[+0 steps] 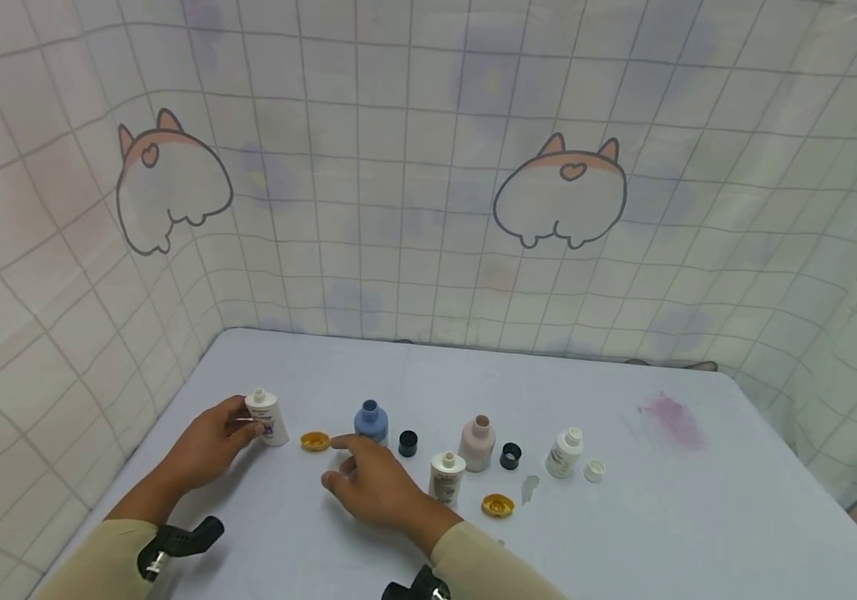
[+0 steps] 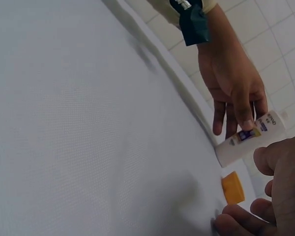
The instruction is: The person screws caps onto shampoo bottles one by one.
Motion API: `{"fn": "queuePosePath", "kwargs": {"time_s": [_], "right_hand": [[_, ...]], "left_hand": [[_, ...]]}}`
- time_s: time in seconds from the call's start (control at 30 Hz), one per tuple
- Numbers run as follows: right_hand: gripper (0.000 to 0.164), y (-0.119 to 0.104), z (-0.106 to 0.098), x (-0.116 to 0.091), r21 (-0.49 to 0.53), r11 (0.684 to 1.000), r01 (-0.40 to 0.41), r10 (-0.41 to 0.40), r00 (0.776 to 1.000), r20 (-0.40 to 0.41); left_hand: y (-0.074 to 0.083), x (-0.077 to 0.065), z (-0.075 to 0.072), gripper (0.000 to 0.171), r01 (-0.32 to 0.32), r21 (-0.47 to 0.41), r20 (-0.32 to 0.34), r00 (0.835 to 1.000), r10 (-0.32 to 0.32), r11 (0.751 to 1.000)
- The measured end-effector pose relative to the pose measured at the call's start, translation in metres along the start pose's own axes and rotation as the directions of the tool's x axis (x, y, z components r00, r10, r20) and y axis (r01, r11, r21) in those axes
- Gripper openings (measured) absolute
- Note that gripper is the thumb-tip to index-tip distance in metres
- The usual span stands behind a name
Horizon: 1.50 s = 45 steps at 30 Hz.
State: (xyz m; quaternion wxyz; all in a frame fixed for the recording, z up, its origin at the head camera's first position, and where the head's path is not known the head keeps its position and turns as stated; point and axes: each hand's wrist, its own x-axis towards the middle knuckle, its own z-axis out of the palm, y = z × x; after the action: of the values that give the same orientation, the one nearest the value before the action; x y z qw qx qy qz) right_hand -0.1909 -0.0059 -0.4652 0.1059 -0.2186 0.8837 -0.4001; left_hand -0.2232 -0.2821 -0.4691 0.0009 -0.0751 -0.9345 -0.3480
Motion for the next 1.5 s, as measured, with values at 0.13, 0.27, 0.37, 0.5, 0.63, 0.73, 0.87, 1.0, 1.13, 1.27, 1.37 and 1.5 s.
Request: {"fn": "queuePosePath", "kwargs": {"time_s": [0.13,0.27,0.37,0.5,0.63,0.73,0.87,1.0,1.13,1.27,1.37,1.5], "right_hand": [[0.051,0.0,0.004,0.005,0.043,0.999,-0.011,0.011,1.0,0.003],[0.052,0.0,0.005,0.008,0.043,0.999,-0.03,0.03,1.0,0.003],[0.053,0.0,0.006,0.01,0.04,0.999,-0.035,0.035,0.999,0.005],[0.055,-0.001,0.008,0.014,0.038,0.999,-0.027,0.027,1.0,0.014],[0.054,-0.003,0.011,0.017,0.006,1.0,-0.022,0.022,1.0,0.012],[0.052,-0.005,0.012,0.02,-0.025,1.0,-0.015,0.015,1.0,0.001],[0.051,-0.007,0.014,0.025,-0.071,0.997,-0.008,0.007,1.0,-0.014],[0.051,-0.008,0.017,0.03,-0.086,0.996,-0.011,0.01,1.0,-0.017],[0.052,-0.007,0.018,0.034,-0.099,0.995,-0.009,0.007,1.0,-0.018],[0.051,-0.008,0.02,0.038,-0.107,0.994,0.001,-0.002,1.0,-0.015],[0.048,-0.009,0.023,0.04,-0.097,0.995,0.0,-0.002,1.0,-0.017],[0.044,-0.009,0.025,0.042,-0.094,0.996,-0.008,0.006,1.0,-0.025]], "left_hand": [[0.0,0.0,-0.001,0.053,0.002,0.007,-0.001,1.0,-0.001,1.0],[-0.001,0.001,0.0,0.056,0.004,0.0,0.001,1.0,-0.004,1.0],[-0.001,0.001,0.0,0.057,0.007,-0.001,-0.001,1.0,-0.007,1.0],[-0.001,0.002,0.001,0.057,0.013,0.001,-0.005,1.0,-0.013,1.0],[-0.002,0.001,0.001,0.057,0.019,-0.009,0.0,1.0,-0.019,1.0],[-0.002,0.0,0.001,0.056,0.024,-0.012,-0.001,1.0,-0.024,1.0],[-0.001,0.0,0.001,0.055,0.026,-0.007,-0.006,1.0,-0.026,1.0],[0.0,-0.001,0.0,0.052,0.023,-0.007,-0.007,1.0,-0.023,1.0],[0.002,0.001,0.0,0.051,0.018,-0.009,-0.007,1.0,-0.018,1.0],[0.003,0.001,0.0,0.051,0.019,-0.011,-0.007,1.0,-0.019,1.0],[0.003,0.0,0.0,0.051,0.022,-0.012,-0.007,1.0,-0.022,1.0],[0.003,0.0,0.0,0.052,0.025,-0.011,-0.01,1.0,-0.025,1.0]]}}
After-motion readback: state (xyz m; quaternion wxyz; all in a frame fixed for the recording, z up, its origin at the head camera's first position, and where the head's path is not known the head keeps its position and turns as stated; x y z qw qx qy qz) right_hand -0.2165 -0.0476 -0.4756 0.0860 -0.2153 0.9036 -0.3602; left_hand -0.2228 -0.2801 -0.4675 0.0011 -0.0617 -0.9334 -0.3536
